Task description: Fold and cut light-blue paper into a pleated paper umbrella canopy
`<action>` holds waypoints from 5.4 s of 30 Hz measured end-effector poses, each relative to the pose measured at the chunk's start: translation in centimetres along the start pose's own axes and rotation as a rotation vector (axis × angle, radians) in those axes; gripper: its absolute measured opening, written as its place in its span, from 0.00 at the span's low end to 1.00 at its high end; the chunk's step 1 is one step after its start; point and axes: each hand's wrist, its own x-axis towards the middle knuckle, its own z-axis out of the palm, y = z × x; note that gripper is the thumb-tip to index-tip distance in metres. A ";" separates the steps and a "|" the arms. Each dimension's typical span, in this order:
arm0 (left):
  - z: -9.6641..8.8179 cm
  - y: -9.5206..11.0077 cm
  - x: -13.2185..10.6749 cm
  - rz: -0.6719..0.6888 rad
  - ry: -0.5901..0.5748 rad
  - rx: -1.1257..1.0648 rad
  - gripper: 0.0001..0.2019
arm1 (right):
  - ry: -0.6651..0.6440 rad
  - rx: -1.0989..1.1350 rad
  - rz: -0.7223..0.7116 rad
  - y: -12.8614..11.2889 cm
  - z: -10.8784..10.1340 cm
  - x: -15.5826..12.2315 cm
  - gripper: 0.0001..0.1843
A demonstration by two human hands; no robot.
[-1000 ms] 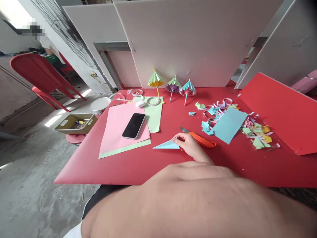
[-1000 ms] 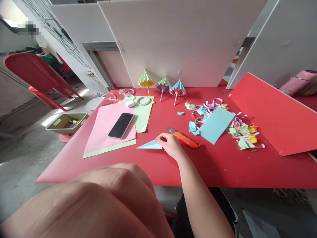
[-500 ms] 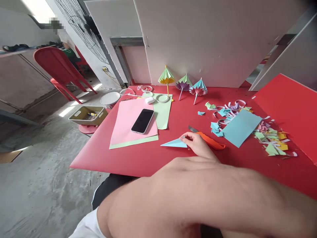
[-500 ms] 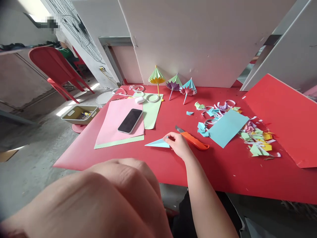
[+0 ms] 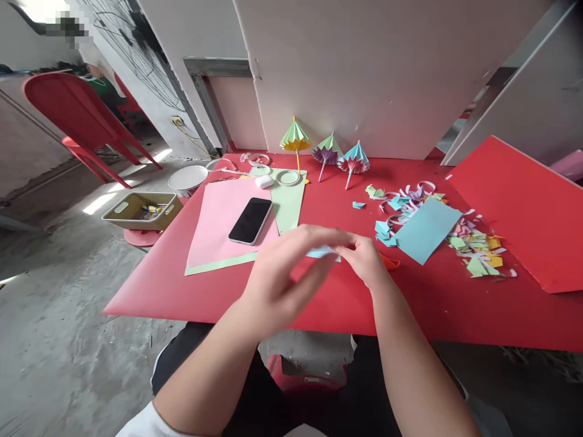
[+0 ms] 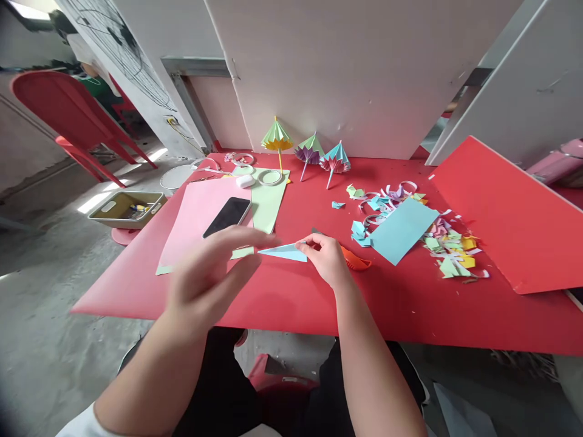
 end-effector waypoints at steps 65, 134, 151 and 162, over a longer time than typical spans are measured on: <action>3.1 -7.7 -1.0 -0.760 -0.087 -1.011 0.07 | 0.159 0.496 -0.305 -2.3 -0.1 -1.8 0.05; 3.6 -9.9 -1.4 -0.360 -0.008 -0.433 0.18 | -0.288 0.164 -0.333 -2.1 2.1 -2.2 0.40; 3.9 -9.5 -1.2 -0.268 -0.252 -0.223 0.05 | -0.415 0.041 -0.409 -2.8 2.5 -2.7 0.37; 3.8 -9.9 -1.4 -0.343 -0.297 -0.303 0.07 | -0.454 0.144 -0.367 -2.8 2.2 -2.5 0.35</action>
